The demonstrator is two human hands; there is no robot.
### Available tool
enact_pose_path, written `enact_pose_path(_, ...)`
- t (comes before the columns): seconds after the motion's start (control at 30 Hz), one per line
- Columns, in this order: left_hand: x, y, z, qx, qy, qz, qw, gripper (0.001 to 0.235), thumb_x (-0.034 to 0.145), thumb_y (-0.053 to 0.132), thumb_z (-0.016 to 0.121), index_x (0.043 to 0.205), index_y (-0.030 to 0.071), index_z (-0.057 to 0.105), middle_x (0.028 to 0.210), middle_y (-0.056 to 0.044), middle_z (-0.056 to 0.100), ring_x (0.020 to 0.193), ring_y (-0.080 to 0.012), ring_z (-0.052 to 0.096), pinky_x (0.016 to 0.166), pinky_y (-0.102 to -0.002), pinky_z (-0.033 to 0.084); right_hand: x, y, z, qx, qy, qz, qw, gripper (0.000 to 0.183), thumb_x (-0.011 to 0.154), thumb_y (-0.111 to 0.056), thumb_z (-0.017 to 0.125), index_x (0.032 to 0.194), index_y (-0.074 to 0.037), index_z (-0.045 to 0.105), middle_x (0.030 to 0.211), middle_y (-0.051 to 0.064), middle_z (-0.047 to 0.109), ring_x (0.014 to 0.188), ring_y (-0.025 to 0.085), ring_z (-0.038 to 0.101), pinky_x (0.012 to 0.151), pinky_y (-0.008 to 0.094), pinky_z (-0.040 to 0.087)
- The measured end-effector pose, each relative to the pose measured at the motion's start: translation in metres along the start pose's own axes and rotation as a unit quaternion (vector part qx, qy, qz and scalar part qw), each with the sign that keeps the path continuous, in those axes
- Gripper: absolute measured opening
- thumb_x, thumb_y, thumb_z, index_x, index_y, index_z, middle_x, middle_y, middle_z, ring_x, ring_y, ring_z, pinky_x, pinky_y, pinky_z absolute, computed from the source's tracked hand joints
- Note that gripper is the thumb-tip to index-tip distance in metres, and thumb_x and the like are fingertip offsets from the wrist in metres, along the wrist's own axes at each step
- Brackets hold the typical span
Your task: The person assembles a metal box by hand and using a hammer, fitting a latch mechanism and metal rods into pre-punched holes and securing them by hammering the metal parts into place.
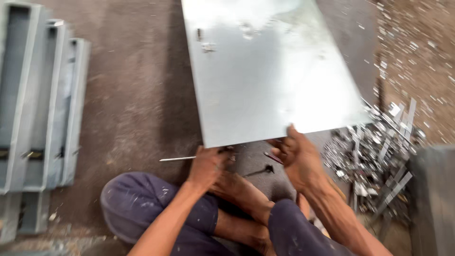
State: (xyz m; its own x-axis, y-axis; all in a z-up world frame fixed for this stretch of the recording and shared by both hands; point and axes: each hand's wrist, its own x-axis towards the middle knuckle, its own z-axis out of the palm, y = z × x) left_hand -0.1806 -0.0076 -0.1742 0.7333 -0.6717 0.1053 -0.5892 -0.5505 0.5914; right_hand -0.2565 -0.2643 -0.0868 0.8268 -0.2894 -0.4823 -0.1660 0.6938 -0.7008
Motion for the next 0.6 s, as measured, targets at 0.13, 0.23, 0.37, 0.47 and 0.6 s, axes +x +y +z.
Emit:
enact_pose_path(0.13,-0.016,-0.032,-0.027,0.004,0.030,-0.085,0.996,0.026,0.081,0.011,0.068,0.105,0.014,0.077,0.102,-0.009,0.068,0.101,-0.0343,0.060,0.090,-0.048,0.045,-0.024,0.016,0.010,-0.100,0.062,0.064,0.991,0.040,0.113,-0.034,0.056,0.082,-0.008,0.055,0.081,0.010,0.063,0.072,0.020,0.059,0.067,0.029,0.052)
enact_pose_path(0.23,-0.018,-0.030,-0.057,0.009,0.050,-0.076,0.996,0.033,0.073,0.018,0.078,0.102,0.004,0.073,0.100,-0.015,0.067,0.096,-0.0360,0.059,0.083,-0.049,0.043,-0.048,0.017,0.031,-0.061,0.096,0.196,0.974,0.028,0.098,-0.028,0.052,0.090,-0.005,0.067,0.089,0.006,0.071,0.078,0.014,0.067,0.069,0.026,0.054)
enact_pose_path(0.37,-0.020,-0.031,-0.053,0.020,0.064,-0.060,0.996,0.031,0.070,0.013,0.075,0.099,0.001,0.072,0.104,-0.019,0.066,0.098,-0.0380,0.058,0.084,-0.048,0.044,-0.072,0.013,0.018,-0.083,0.080,0.300,0.947,0.026,0.099,-0.029,0.060,0.099,-0.005,0.070,0.086,0.011,0.072,0.065,0.015,0.059,0.055,0.028,0.049)
enact_pose_path(0.47,-0.025,-0.046,-0.038,-0.018,0.082,-0.117,0.990,0.020,0.090,0.007,0.068,0.109,0.002,0.071,0.110,-0.017,0.067,0.102,-0.0344,0.062,0.089,-0.044,0.049,-0.078,-0.003,-0.023,-0.313,0.062,0.267,0.910,0.036,0.094,-0.033,0.064,0.102,-0.001,0.080,0.075,0.011,0.076,0.054,0.015,0.062,0.045,0.027,0.048)
enact_pose_path(0.6,-0.023,-0.065,-0.060,0.059,0.140,-0.116,0.982,0.029,0.084,0.000,0.065,0.111,0.003,0.074,0.105,-0.015,0.070,0.098,-0.0365,0.065,0.088,-0.048,0.051,-0.055,-0.060,-0.103,-0.573,0.253,-0.014,0.779,0.031,0.101,-0.031,0.059,0.106,-0.006,0.078,0.081,0.009,0.079,0.058,0.017,0.071,0.048,0.032,0.056)
